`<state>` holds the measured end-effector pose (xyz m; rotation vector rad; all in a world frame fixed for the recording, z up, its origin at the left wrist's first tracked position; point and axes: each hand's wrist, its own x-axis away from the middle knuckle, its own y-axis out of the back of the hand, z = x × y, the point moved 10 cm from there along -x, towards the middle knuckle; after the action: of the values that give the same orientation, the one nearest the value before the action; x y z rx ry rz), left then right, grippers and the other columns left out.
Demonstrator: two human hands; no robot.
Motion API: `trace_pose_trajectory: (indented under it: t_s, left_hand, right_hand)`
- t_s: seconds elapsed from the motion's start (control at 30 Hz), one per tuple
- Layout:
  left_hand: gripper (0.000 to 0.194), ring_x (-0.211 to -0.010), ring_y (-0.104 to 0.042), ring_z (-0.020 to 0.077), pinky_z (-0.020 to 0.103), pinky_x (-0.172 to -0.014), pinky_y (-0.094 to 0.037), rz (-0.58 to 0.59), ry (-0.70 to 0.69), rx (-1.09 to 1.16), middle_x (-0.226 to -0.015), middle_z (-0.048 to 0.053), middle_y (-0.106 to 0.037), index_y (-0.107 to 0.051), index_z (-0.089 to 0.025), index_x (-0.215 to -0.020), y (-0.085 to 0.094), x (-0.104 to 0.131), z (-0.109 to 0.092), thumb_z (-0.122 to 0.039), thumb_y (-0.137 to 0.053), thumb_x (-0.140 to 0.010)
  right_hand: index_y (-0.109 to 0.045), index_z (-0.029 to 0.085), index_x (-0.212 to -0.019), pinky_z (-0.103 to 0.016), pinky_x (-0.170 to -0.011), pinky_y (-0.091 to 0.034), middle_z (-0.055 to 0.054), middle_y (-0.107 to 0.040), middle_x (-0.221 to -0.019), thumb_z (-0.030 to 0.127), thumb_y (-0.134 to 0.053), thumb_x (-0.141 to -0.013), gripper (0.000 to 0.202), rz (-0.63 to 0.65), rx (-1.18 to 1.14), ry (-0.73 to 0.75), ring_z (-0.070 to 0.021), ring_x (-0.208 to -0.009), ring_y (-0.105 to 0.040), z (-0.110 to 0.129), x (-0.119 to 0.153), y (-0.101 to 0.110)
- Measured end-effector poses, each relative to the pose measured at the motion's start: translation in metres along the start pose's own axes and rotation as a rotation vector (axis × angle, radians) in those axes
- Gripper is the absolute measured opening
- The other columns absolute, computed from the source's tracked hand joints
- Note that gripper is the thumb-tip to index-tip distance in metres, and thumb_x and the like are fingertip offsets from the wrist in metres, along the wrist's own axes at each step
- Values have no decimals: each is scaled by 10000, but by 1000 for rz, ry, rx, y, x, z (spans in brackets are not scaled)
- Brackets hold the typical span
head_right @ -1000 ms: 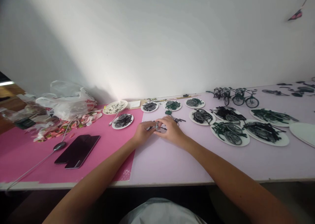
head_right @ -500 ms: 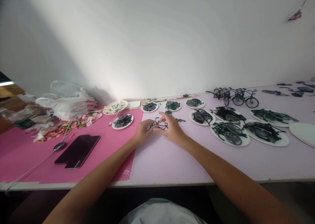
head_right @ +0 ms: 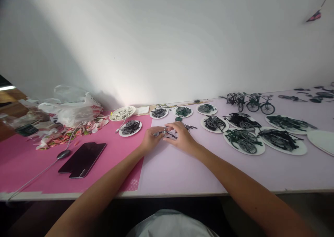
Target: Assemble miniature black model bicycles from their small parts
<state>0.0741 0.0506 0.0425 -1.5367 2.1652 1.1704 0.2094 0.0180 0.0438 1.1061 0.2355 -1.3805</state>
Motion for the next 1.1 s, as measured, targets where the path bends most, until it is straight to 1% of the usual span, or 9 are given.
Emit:
trace_pose_trajectory:
  t_s: [0.37,0.57,0.6,0.67,0.73,0.77,0.83,0.93,1.1]
  left_hand:
    - [202,-951,-755,273,382,-907,-573,10,89,38,-1026,96,-812,-822,-229,-904,-1,1,5,-398,-711,-906]
    - [263,-970,-739,266,362,-894,-548,-39,224,36,-1014,95,-804,-787,-202,-955,5,2,17,-442,-692,-907]
    - [276,-964,-737,263,360,-890,-544,-48,242,59,-1007,98,-801,-777,-193,-954,6,2,19,-450,-687,-906]
    - [312,-950,-731,254,356,-887,-537,-58,272,116,-1003,107,-792,-756,-176,-953,5,2,24,-475,-690,-898]
    - [366,-928,-716,237,346,-869,-530,-68,294,176,-996,116,-778,-734,-161,-952,5,2,29,-520,-698,-885]
    - [396,-899,-704,224,337,-845,-526,-71,305,204,-969,113,-769,-721,-157,-946,4,2,31,-547,-699,-880]
    - [454,-799,-662,187,309,-768,-504,-64,322,255,-861,82,-732,-687,-157,-923,1,2,33,-608,-689,-871]
    - [524,-654,-535,129,268,-648,-424,-57,330,295,-705,7,-606,-632,-164,-876,-1,1,33,-687,-658,-861]
    - [544,-584,-380,96,252,-549,-305,-84,388,406,-661,-50,-442,-572,-183,-875,-4,2,35,-719,-661,-840]
  right_hand:
    - [-618,302,-1295,-456,-898,-558,-61,-685,-1026,330,-819,-826,511,12,-6,-27,-277,-1034,-622,-1,0,-1]
    - [-490,287,-1448,-453,-927,-527,-68,-687,-1072,490,-700,-917,606,-24,-38,-215,-273,-1076,-642,-15,3,4]
    - [-521,279,-1415,-450,-931,-520,-70,-691,-1071,507,-650,-949,534,-17,-37,-241,-272,-1075,-641,-17,3,4]
    - [-650,258,-1209,-439,-931,-507,-74,-702,-1024,504,-547,-1009,334,22,-15,-238,-269,-1059,-632,-18,2,1]
    - [-694,242,-963,-432,-924,-496,-80,-706,-957,474,-486,-1041,321,68,13,-201,-269,-1033,-618,-18,-1,-3]
    - [-689,237,-898,-430,-919,-492,-83,-706,-938,458,-467,-1050,347,83,19,-193,-266,-1019,-614,-18,-1,-4]
    - [-686,232,-887,-419,-900,-492,-83,-706,-936,445,-454,-1055,357,91,13,-215,-260,-1004,-611,-22,-1,-6]
    - [-690,234,-911,-397,-878,-489,-73,-701,-951,456,-462,-1052,348,123,-1,-248,-250,-1004,-610,-25,1,-11]
    - [-652,231,-840,-378,-839,-475,-49,-673,-881,482,-479,-1041,366,170,5,-254,-234,-943,-596,-22,2,-15]
